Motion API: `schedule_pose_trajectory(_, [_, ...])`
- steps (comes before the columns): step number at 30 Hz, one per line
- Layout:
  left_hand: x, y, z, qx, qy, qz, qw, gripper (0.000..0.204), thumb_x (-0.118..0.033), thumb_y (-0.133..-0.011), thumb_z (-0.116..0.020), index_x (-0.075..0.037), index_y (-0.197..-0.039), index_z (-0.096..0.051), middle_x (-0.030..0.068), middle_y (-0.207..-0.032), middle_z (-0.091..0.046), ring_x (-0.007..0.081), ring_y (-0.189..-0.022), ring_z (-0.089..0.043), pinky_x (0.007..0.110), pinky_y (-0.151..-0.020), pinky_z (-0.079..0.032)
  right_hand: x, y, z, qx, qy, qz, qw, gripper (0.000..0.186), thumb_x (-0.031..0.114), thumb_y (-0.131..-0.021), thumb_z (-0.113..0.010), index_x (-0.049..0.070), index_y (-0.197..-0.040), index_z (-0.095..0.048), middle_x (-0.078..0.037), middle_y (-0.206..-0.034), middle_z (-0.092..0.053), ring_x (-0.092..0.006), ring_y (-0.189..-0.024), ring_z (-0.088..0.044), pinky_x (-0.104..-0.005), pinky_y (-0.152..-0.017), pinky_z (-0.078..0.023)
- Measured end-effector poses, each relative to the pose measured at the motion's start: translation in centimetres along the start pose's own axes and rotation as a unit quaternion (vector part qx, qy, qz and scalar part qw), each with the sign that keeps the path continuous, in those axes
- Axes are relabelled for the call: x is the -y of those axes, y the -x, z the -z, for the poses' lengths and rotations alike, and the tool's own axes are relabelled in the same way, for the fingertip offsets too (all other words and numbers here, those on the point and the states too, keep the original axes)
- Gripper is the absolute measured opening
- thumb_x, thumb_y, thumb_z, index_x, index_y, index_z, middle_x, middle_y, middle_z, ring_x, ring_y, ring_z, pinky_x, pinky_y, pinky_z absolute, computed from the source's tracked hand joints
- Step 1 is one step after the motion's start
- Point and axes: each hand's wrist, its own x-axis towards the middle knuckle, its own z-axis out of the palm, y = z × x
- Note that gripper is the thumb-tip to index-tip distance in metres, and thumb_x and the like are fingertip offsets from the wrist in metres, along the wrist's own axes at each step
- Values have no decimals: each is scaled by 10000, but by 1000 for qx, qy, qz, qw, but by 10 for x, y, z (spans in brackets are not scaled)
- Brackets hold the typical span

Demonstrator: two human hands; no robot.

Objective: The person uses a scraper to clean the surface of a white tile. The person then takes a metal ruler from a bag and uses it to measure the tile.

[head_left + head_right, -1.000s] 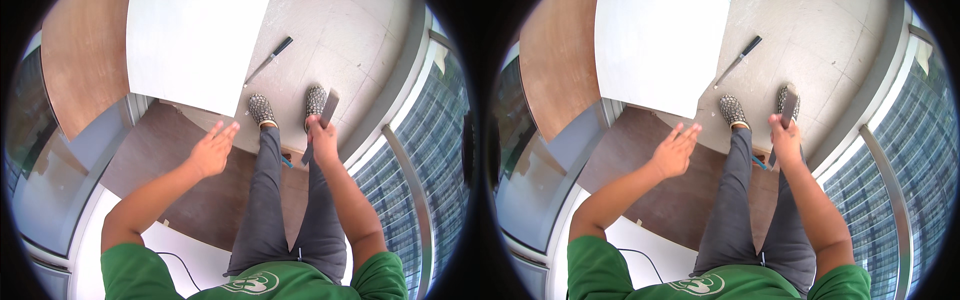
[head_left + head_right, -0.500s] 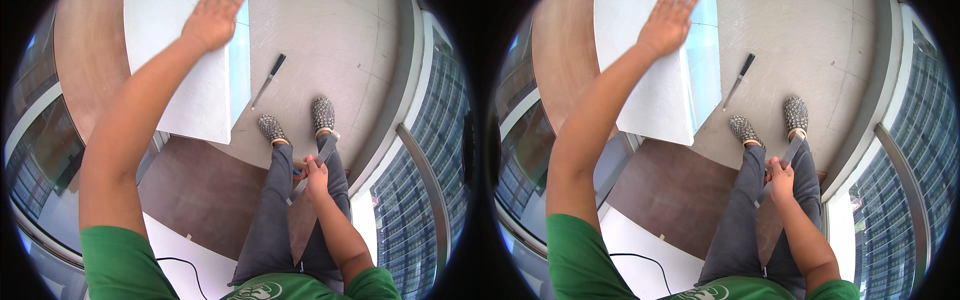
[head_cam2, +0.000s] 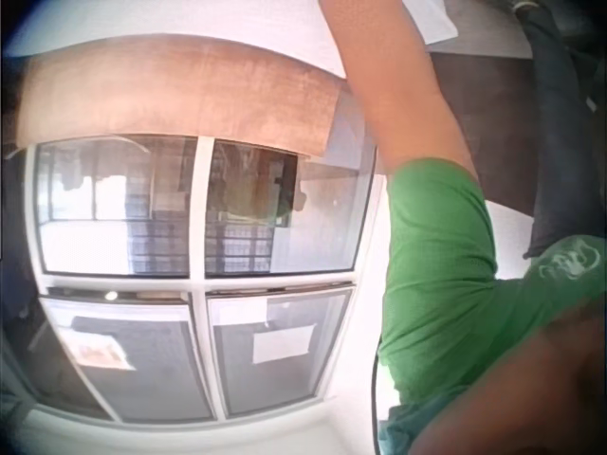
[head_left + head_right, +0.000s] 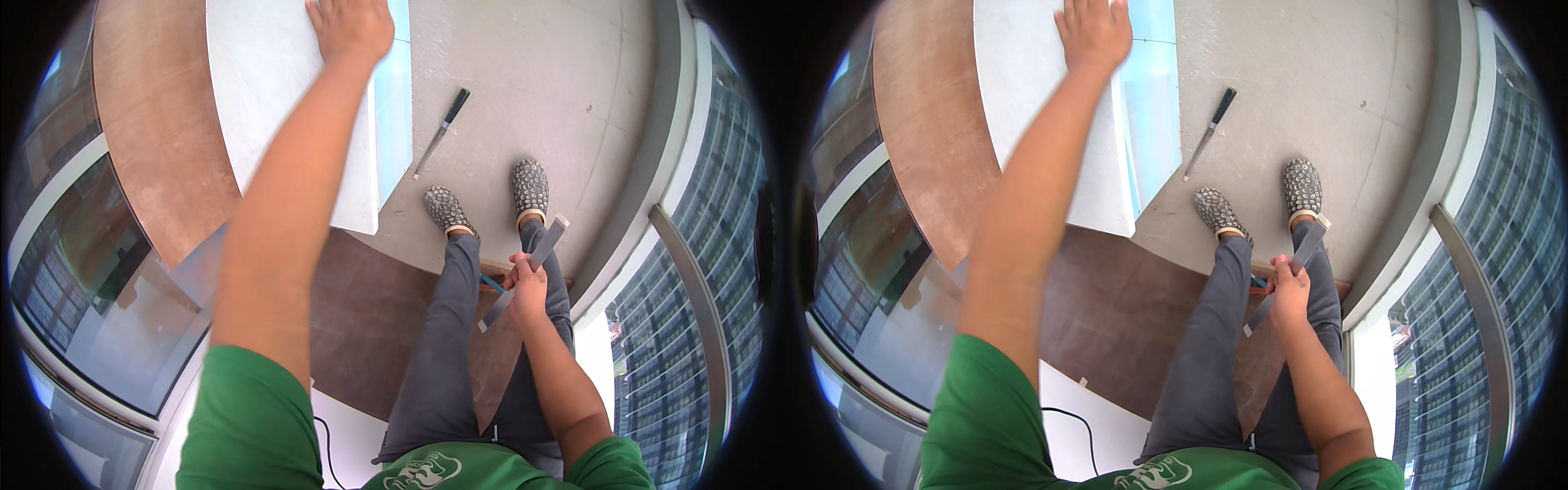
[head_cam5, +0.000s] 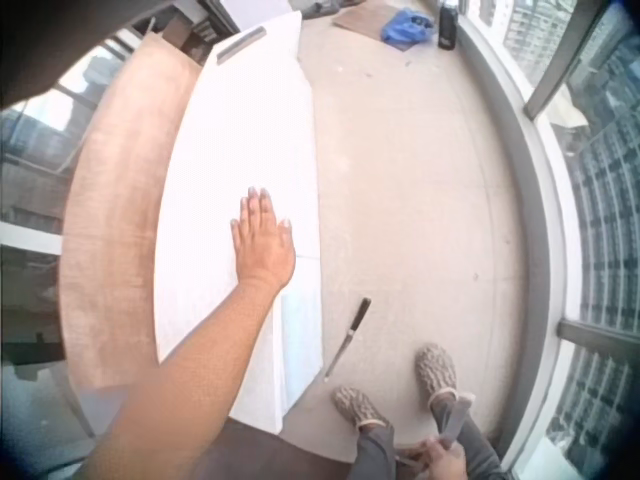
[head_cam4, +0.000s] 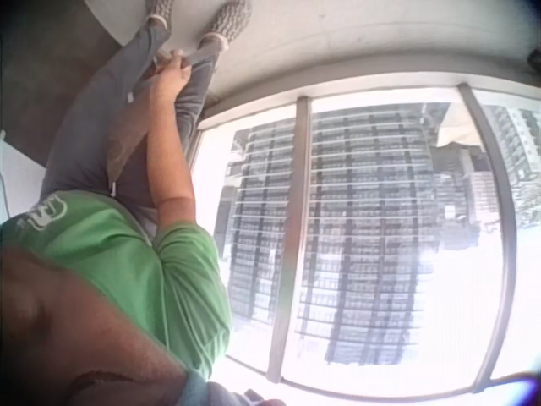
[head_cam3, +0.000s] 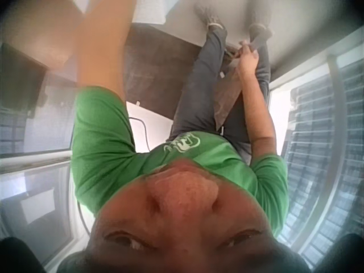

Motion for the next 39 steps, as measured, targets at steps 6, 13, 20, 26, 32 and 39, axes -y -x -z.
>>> schedule_pose_trajectory(6, [13,275,67,93,24,54,994,692,-279,-1033,-480,56,-1585,-229,268,-1661,-205,424,-1548,-189,580,-1243,-110,14,1,-4,4,0,14,1000,228,230,-1027,-591,13,-959,-612,8,-640,-434,-121,-550,-444,-298,-535,-394])
schedule_pose_trajectory(13, [23,487,141,607,-16,501,617,542,-405,-1048,-464,-1,-1392,-575,233,-1530,-474,393,-1482,-352,538,-1188,-291,58,10,-30,59,48,-11,997,280,282,-1030,-607,11,-961,-597,-4,-665,-469,-146,-561,-495,-304,-542,-414])
schedule_pose_trajectory(20, [73,406,142,116,222,547,799,517,-206,-997,-600,4,-1442,-440,199,-1260,-614,311,-1048,-593,435,-974,-458,80,12,-67,146,212,89,962,213,103,-993,-615,-20,-1162,-573,-45,-767,-573,-139,-607,-558,-298,-563,-472])
schedule_pose_trajectory(26, [71,365,133,117,137,335,925,1046,-393,-887,-735,-41,-1628,-86,254,-1673,-120,421,-1540,-140,553,-1229,-144,77,19,-67,171,227,53,957,269,17,-967,-585,-17,-1233,-566,-37,-773,-561,-128,-639,-564,-291,-566,-477])
schedule_pose_trajectory(32, [48,348,106,111,132,319,932,1284,-685,-766,-767,-53,-1635,-64,290,-1680,-9,440,-1566,-15,639,-1220,-33,73,16,-61,164,222,57,959,242,56,-983,-550,-13,-1214,-579,-26,-751,-541,-128,-626,-544,-291,-582,-452])
schedule_pose_trajectory(39, [41,287,90,69,144,266,951,1314,-700,-751,-769,-28,-1629,-58,296,-1679,-17,443,-1566,1,654,-1211,-18,86,13,-75,150,210,79,963,229,114,-999,-554,-7,-1189,-594,-22,-718,-511,-132,-613,-518,-300,-567,-419])
